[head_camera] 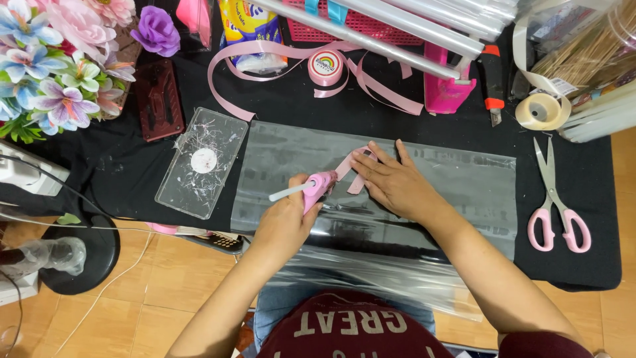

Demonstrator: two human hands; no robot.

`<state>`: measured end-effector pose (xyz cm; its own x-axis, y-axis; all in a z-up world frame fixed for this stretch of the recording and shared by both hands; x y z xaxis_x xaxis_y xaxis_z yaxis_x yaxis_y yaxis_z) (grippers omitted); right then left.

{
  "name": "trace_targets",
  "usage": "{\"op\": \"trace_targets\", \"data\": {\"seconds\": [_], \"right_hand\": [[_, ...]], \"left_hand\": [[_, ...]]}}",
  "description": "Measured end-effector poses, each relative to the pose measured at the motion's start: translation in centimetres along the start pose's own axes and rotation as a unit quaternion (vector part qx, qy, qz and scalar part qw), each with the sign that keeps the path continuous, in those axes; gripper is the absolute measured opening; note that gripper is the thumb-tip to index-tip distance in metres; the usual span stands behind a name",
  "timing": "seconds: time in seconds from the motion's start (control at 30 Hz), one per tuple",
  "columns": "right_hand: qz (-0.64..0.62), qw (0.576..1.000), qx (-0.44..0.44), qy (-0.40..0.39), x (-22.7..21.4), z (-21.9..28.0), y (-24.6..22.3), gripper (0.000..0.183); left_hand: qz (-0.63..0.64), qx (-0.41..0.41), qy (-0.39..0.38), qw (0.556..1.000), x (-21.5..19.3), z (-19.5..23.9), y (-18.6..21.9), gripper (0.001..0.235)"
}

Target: The person is assembling decorative wrapping components by cutting pink ribbons and using a hot glue gun to attach them to clear plastic sheets at a design station.

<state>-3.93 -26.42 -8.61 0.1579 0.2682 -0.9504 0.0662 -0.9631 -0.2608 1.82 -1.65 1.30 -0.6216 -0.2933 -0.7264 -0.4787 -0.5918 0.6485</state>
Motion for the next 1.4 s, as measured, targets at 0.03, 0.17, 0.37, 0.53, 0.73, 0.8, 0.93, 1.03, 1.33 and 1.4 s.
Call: {"op": "trace_targets", "data": {"seconds": [0.03,0.17,0.37,0.53,0.73,0.8,0.93,1.03,1.33,1.4], "right_hand": [[0.0,1.0,-0.001,0.0,0.0,0.0,0.0,0.047],[-0.001,1.0,-0.001,0.002,-0.2,0.0,-0.2,0.047],[0.0,1.0,-0.001,-0.002,-0.3,0.0,-0.1,0.047],[0.007,1.0,-0.013,0.0,-0.5,0.0,-0.2,0.047],[0.017,0.999,-0.033,0.012,-0.1,0.0,0.3,0.048],[0.033,0.999,-0.027,0.013,0.1,0.0,0.6,0.049],[0.039,0.998,-0.043,0.016,1.1,0.0,1.6,0.051],[0.036,0.999,-0.038,0.007,0.8,-0.1,1.6,0.051],[0.04,0.999,-0.026,-0.001,1.3,-0.2,2.0,0.052],[0.025,0.999,-0.02,-0.009,1.1,-0.2,1.9,0.052]], "left_hand": [[0.0,-0.001,0.0,1.0,-0.2,0.1,0.3,0.05],[-0.036,-0.003,-0.003,0.999,0.2,0.4,0.4,0.053],[0.033,0.024,0.153,0.987,0.1,2.2,0.4,0.054],[0.159,0.067,0.294,0.94,0.8,2.2,-4.4,0.057],[0.38,0.099,0.423,0.816,-2.7,2.4,-10.9,0.042],[0.346,0.051,0.462,0.815,-4.0,2.5,-14.2,0.037],[0.25,-0.027,0.493,0.833,-5.0,2.1,-18.4,0.043],[0.132,-0.087,0.454,0.877,-6.0,2.2,-19.1,0.049],[-0.007,-0.185,0.452,0.872,-5.6,1.9,-20.3,0.052],[-0.119,-0.136,0.505,0.844,-5.7,2.1,-19.5,0.041]]}}
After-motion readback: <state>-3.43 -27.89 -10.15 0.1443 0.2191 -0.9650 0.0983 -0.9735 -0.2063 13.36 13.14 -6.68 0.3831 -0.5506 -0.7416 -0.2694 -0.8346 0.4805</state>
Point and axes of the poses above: each hand's wrist, its own z-axis away from the middle knuckle, its own x-axis out of the palm, y = z × x, the point moved 2 cm from there along -z, towards the middle knuckle, and after that the axes turned 13 degrees about x, right-handed, at the moved point
